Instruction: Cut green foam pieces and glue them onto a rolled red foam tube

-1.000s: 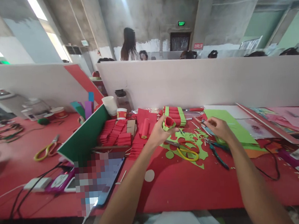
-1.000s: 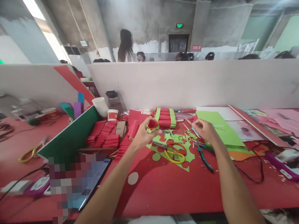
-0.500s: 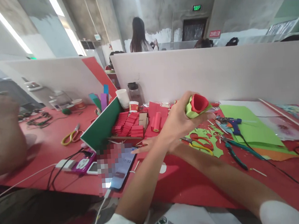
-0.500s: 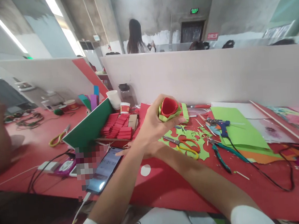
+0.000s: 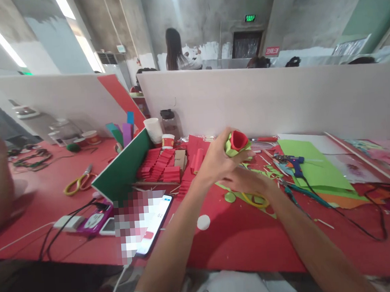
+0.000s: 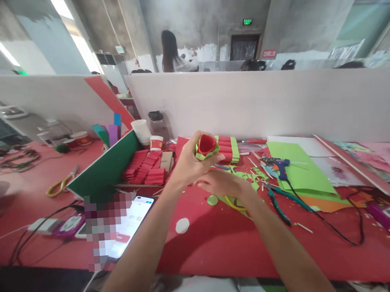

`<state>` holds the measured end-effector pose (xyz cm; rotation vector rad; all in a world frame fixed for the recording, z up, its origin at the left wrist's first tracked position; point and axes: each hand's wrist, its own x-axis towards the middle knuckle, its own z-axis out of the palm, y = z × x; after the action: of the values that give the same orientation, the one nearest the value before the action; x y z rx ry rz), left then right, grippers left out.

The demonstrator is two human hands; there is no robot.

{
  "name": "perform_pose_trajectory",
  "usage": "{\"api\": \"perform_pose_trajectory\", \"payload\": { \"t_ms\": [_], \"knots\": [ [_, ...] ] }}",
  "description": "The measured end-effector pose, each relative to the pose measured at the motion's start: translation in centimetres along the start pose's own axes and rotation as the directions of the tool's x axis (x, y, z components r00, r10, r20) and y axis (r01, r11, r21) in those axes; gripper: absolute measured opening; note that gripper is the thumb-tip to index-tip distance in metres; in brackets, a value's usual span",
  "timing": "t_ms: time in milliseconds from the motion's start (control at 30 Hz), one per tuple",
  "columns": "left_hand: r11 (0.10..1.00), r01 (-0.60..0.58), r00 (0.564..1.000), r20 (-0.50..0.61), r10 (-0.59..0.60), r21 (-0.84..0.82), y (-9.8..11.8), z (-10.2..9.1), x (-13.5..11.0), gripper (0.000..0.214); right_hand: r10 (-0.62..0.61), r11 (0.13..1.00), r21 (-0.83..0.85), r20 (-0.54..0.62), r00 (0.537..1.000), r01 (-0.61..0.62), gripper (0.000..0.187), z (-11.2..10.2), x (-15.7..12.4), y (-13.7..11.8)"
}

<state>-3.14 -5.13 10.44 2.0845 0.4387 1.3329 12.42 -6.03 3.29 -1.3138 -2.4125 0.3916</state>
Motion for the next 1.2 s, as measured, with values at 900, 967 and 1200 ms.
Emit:
{"api": "perform_pose_trajectory", "payload": {
  "t_ms": [900, 967, 1200],
  "knots": [
    [0.781, -0.055, 0.925, 0.327, -0.196, 0.622, -7.9, 2.1, -3.0, 0.030, 0.859, 0.277, -0.100, -0.421, 0.293, -0.956, 0.047, -6.2, -15.0, 17.2],
    [0.783, -0.045, 0.927, 0.319, -0.199, 0.621, -7.9, 2.1, -3.0, 0.030, 0.839, 0.292, -0.055, -0.464, 0.284, -0.955, 0.047, -6.4, -15.4, 17.2],
    [0.856, 0.022, 0.942, 0.275, -0.191, 0.517, -8.0, 2.0, -2.9, 0.030, 0.739, 0.513, 0.272, -0.623, 0.258, -0.814, 0.042, -7.0, -15.4, 16.4]
  ]
}}
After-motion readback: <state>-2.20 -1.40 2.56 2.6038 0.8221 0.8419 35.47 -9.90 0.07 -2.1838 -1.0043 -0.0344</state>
